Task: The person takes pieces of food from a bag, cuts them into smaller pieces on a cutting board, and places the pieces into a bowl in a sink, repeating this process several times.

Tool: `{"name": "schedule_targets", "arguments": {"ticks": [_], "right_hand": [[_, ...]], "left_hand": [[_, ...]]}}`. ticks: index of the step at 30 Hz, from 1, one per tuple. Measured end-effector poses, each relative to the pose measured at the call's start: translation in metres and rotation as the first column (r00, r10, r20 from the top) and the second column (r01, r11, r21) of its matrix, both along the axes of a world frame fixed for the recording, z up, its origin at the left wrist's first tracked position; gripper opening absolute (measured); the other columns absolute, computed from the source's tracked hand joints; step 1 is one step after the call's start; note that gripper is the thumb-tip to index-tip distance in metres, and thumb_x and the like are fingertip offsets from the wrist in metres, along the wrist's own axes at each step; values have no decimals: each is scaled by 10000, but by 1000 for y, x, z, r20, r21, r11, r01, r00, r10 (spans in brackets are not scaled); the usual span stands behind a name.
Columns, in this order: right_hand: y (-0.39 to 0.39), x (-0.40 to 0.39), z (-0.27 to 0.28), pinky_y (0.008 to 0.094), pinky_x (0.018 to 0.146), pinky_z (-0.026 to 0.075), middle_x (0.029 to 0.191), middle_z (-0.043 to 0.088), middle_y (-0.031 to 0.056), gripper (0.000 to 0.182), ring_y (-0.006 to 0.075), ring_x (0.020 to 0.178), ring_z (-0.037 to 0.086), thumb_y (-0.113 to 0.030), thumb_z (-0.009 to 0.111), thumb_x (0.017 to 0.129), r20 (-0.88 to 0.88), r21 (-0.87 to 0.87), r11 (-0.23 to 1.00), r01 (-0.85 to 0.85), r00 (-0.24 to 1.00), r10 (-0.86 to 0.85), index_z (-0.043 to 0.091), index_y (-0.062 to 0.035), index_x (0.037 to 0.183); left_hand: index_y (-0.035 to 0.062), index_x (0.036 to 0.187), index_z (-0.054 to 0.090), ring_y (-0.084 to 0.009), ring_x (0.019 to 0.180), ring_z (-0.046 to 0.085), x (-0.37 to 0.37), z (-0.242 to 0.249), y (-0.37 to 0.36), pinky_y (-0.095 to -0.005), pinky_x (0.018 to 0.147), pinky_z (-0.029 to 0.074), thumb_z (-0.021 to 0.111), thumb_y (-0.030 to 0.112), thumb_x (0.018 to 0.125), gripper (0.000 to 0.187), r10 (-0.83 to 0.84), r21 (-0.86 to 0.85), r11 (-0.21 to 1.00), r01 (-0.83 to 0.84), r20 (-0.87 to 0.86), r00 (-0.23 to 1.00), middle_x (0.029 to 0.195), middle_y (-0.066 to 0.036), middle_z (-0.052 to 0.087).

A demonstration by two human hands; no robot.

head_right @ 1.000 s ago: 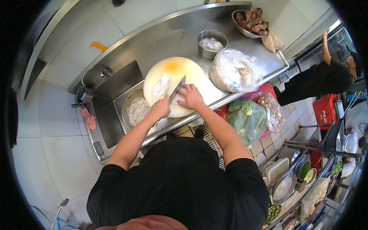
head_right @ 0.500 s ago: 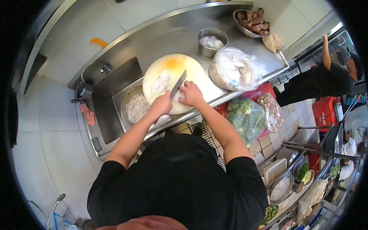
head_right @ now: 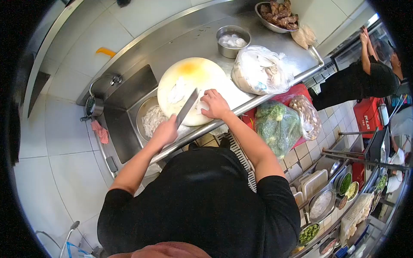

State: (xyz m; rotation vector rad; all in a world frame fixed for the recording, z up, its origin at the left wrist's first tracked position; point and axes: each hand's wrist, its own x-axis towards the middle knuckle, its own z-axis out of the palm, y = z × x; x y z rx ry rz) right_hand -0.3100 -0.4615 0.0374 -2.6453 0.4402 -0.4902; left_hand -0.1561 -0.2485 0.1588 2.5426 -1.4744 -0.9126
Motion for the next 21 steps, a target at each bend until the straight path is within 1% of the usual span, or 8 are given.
{"name": "schedule_targets", "arguments": {"ticks": [4, 7, 13, 15, 17, 18, 20, 21], "right_hand": [[3, 6, 7, 427, 1052, 441, 1270, 555, 128, 444, 314, 1225, 501, -384, 734, 764, -154, -1, 1000, 22, 988, -22, 700, -127, 1125], [2, 10, 5, 421, 1055, 440, 1277, 555, 131, 452, 311, 1229, 501, -414, 722, 772, -224, 10, 998, 64, 973, -60, 701, -129, 1122], [2, 1, -12, 426, 1074, 440, 1320, 565, 140, 468, 323, 1247, 499, -438, 715, 785, -97, 19, 994, 107, 990, -105, 707, -126, 1134], [2, -4, -9, 427, 1083, 440, 1341, 564, 137, 454, 328, 1260, 494, -417, 723, 782, -121, 69, 988, 137, 984, -128, 707, -119, 1124], [-3, -6, -9, 430, 1067, 445, 1297, 578, 120, 452, 316, 1237, 510, -406, 731, 775, -59, 242, 963, 119, 992, -107, 706, -122, 1126], [-6, -6, -5, 430, 1067, 445, 1297, 578, 120, 452, 316, 1237, 510, -406, 731, 775, -59, 238, 965, 108, 994, -96, 706, -122, 1126], [-8, -7, 10, 428, 1033, 455, 1222, 587, 103, 461, 296, 1200, 530, -405, 731, 775, -34, -33, 998, 54, 998, -55, 703, -131, 1145], [-9, -6, 12, 428, 1033, 455, 1222, 587, 103, 461, 296, 1200, 530, -405, 731, 775, -36, -35, 998, 46, 998, -47, 703, -131, 1145]], "left_hand": [[-19, 1216, 492, -477, 987, 680, -11, -16, -79, -552, 866, 530, 533, 75, 864, 367, 4, -84, 996, -3, 8, 1000, 1012, -328, 689], [-18, 1222, 482, -468, 977, 687, -16, -35, -93, -552, 864, 533, 532, 75, 864, 374, -2, -56, 998, 3, 18, 1000, 1012, -323, 692], [11, 1210, 440, -530, 915, 665, -11, -35, 41, -601, 807, 522, 562, 76, 882, 356, -8, 53, 999, 10, -26, 1000, 945, -354, 672], [5, 1201, 453, -528, 893, 663, -3, -17, 57, -608, 812, 512, 545, 99, 921, 309, 15, 129, 992, -11, -34, 999, 928, -355, 670], [-2, 1180, 472, -523, 901, 662, 3, -4, 52, -603, 825, 506, 529, 121, 952, 265, -39, 49, 998, 41, -35, 999, 930, -360, 667], [-14, 1166, 490, -515, 915, 664, -2, 1, 35, -586, 835, 510, 533, 110, 931, 269, -17, 0, 1000, 17, -31, 999, 942, -357, 669], [-27, 1192, 488, -510, 943, 664, -10, -1, -8, -569, 841, 518, 538, 86, 897, 320, -1, -1, 1000, 1, -21, 1000, 967, -353, 672], [-32, 1200, 486, -506, 958, 664, -12, -8, -32, -561, 846, 521, 537, 71, 880, 340, 1, -25, 1000, -2, -24, 1000, 980, -351, 673]]}}
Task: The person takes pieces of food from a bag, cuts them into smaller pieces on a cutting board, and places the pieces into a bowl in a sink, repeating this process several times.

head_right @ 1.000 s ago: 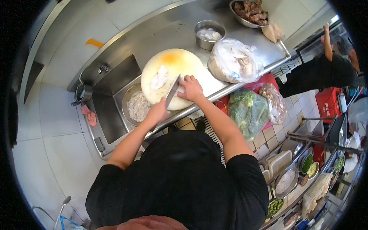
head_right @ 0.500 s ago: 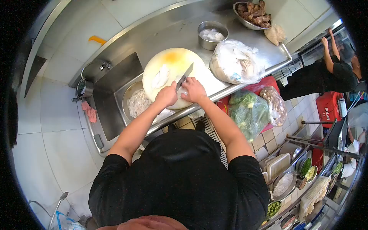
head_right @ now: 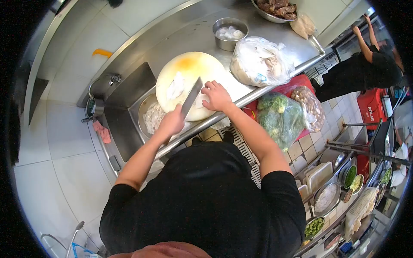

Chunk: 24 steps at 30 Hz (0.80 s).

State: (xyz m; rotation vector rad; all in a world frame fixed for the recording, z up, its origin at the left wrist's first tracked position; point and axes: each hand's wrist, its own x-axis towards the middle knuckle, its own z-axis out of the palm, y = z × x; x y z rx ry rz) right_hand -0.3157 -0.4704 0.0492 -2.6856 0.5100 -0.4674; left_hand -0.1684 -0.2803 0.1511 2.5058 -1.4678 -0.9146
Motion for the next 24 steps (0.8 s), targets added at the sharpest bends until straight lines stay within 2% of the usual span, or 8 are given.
{"name": "schedule_targets", "arguments": {"ticks": [2, 6, 9, 12, 14, 17, 19, 24], "right_hand": [[0, 5, 1, 426, 1002, 460, 1160, 581, 100, 454, 284, 1163, 542, -399, 726, 777, -205, 21, 1000, -15, 978, 19, 698, -134, 1145], [3, 9, -4, 437, 995, 469, 1180, 575, 107, 446, 311, 1143, 549, -399, 724, 770, -180, 67, 996, 53, 983, -41, 675, -112, 1108], [8, 5, -9, 434, 996, 469, 1182, 574, 103, 433, 307, 1143, 549, -399, 728, 775, -130, 90, 988, 125, 985, -113, 679, -113, 1096], [6, 1, -18, 428, 1007, 457, 1148, 588, 104, 420, 291, 1160, 539, -392, 721, 795, -97, 104, 983, 151, 985, -141, 707, -113, 1109], [3, -6, -26, 426, 1010, 459, 1140, 594, 113, 376, 301, 1145, 546, -350, 718, 807, 69, 123, 991, 61, 995, -70, 708, -100, 1087], [0, -10, -20, 424, 994, 470, 1128, 600, 119, 330, 307, 1120, 557, -305, 710, 807, 155, 154, 988, 34, 986, -58, 703, -88, 1056], [1, -7, -15, 423, 984, 477, 1121, 602, 119, 322, 308, 1112, 561, -302, 702, 805, 118, 117, 993, 13, 993, -27, 698, -80, 1039], [2, 2, -18, 428, 966, 486, 1105, 609, 120, 311, 309, 1105, 564, -301, 686, 799, 12, 82, 995, 61, 998, -62, 683, -64, 1000]], "left_hand": [[-39, 1218, 479, -498, 990, 664, -5, -14, -42, -551, 859, 523, 531, 51, 860, 373, 9, -28, 1000, -9, 5, 1000, 1006, -350, 675], [-42, 1226, 470, -494, 1011, 663, -14, -24, -56, -552, 872, 518, 517, 41, 853, 385, 38, 33, 999, -37, -22, 999, 1036, -349, 675], [-37, 1215, 462, -505, 981, 663, -18, -37, 18, -565, 865, 513, 534, 81, 888, 356, 31, 61, 998, -31, -7, 999, 1003, -360, 667], [-15, 1220, 458, -515, 965, 659, -9, -15, 76, -591, 852, 506, 548, 136, 929, 340, 80, 201, 977, -68, -52, 995, 980, -366, 664], [5, 1211, 474, -519, 951, 657, -1, 6, 85, -603, 844, 499, 547, 164, 956, 309, 19, 181, 983, -12, -37, 999, 956, -354, 669], [-1, 1198, 492, -512, 949, 658, -7, 18, 34, -590, 849, 503, 546, 154, 943, 303, 24, 89, 996, -24, -6, 1000, 960, -337, 677], [-2, 1196, 503, -501, 944, 665, -15, 13, -9, -574, 838, 514, 542, 118, 910, 313, -16, -29, 999, 18, 46, 999, 951, -322, 682], [3, 1231, 495, -494, 946, 668, -19, -19, -64, -558, 817, 527, 510, 66, 863, 374, -37, 1, 999, 37, 49, 998, 968, -318, 687]]}}
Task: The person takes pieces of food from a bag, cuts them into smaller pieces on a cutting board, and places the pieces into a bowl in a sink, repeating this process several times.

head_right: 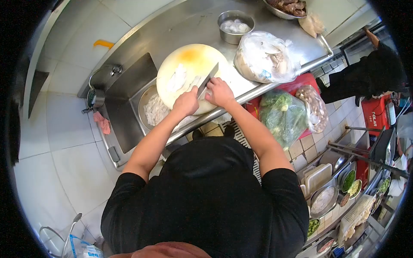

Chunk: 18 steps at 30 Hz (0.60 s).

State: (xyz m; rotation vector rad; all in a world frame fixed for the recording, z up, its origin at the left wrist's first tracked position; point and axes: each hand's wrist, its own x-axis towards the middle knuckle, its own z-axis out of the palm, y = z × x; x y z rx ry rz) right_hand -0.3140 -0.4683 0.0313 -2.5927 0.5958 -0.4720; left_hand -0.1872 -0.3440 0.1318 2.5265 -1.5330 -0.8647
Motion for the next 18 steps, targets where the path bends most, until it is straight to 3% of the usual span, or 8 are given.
{"name": "schedule_targets", "arguments": {"ticks": [1, 4, 7, 11, 13, 15, 18], "right_hand": [[-2, 1, 2, 430, 965, 488, 1125, 609, 123, 314, 321, 1100, 567, -292, 698, 795, 6, 5, 1000, -24, 1000, 24, 685, -63, 1010], [0, -9, -3, 422, 975, 486, 1109, 615, 117, 315, 310, 1116, 563, -315, 684, 806, 11, -3, 1000, 7, 1000, -7, 693, -68, 1002], [-2, -13, -11, 409, 992, 483, 1140, 623, 119, 263, 310, 1142, 569, -273, 696, 818, 127, 39, 999, -19, 992, 13, 704, -67, 982], [-8, -20, 0, 412, 984, 485, 1120, 622, 122, 264, 312, 1118, 570, -252, 698, 816, 181, 133, 989, -68, 983, 43, 702, -60, 998], [-7, -21, 10, 420, 969, 488, 1098, 620, 122, 273, 311, 1082, 571, -254, 693, 818, 123, -2, 999, -48, 991, 48, 692, -54, 1002], [-6, -19, 5, 423, 960, 489, 1091, 619, 117, 274, 310, 1067, 570, -255, 694, 813, 86, 4, 999, -41, 995, 40, 686, -54, 998], [-7, -15, 2, 428, 947, 492, 1086, 618, 105, 272, 305, 1053, 570, -263, 694, 805, 28, -1, 1000, -18, 999, 18, 678, -59, 985]], "left_hand": [[-1, 1231, 496, -501, 924, 671, 6, -12, 13, -564, 813, 528, 518, 81, 870, 372, -32, -61, 998, 32, -1, 999, 955, -329, 683], [7, 1232, 475, -521, 881, 667, 12, -21, 97, -596, 810, 514, 532, 105, 902, 349, 9, 32, 999, -8, -21, 1000, 915, -345, 674], [26, 1214, 466, -532, 883, 657, 22, 5, 154, -633, 823, 485, 539, 159, 950, 305, 19, 133, 991, -16, -21, 1000, 897, -350, 669], [7, 1184, 479, -526, 901, 657, 11, 29, 98, -611, 833, 494, 536, 144, 942, 284, 35, 43, 999, -33, -55, 998, 924, -346, 674], [-6, 1199, 480, -517, 916, 661, 5, 13, 56, -592, 837, 505, 532, 107, 905, 320, 13, -55, 998, -16, -57, 998, 940, -347, 676], [-19, 1220, 475, -504, 928, 668, -1, 0, 13, -576, 838, 514, 531, 72, 863, 373, 3, -58, 998, -7, -57, 998, 936, -344, 679], [7, 1215, 476, -510, 922, 660, -8, -11, -8, -586, 835, 505, 509, 136, 946, 300, 27, -11, 1000, -27, -48, 998, 953, -350, 668]]}}
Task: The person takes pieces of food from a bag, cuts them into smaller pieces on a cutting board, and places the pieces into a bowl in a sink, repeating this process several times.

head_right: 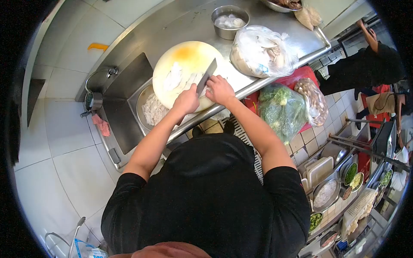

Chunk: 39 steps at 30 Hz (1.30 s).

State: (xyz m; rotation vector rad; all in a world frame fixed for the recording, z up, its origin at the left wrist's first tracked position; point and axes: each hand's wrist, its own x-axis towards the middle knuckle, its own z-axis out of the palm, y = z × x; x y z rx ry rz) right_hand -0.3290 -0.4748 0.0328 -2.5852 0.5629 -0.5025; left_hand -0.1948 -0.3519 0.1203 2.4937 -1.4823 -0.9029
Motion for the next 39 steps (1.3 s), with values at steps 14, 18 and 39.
{"name": "schedule_targets", "arguments": {"ticks": [14, 18, 39], "right_hand": [[21, -17, -3, 429, 875, 478, 1026, 642, 47, 171, 262, 1035, 587, -234, 669, 825, 115, -55, 993, 100, 989, -93, 712, -102, 924], [23, -10, -13, 429, 853, 477, 1015, 641, 44, 157, 262, 1004, 592, -237, 663, 822, 36, -56, 986, 158, 987, -156, 709, -107, 897], [-268, -96, -34, 469, 1139, 366, 1457, 541, 185, 751, 386, 1353, 495, -186, 644, 819, -264, -127, 784, 608, 741, -617, 393, -62, 1516]], "left_hand": [[14, 1167, 516, -503, 914, 668, -2, 41, 61, -589, 814, 509, 539, 129, 936, 259, -39, 27, 999, 38, 44, 998, 906, -325, 677], [12, 1176, 519, -500, 889, 676, -4, 13, 23, -586, 791, 515, 524, 103, 910, 280, -105, 7, 994, 105, 65, 992, 881, -318, 681], [36, 1217, 497, -528, 963, 640, -5, -47, 52, -597, 858, 486, 535, 258, 995, 315, 133, -140, 977, -159, -175, 975, 977, -340, 671]]}}
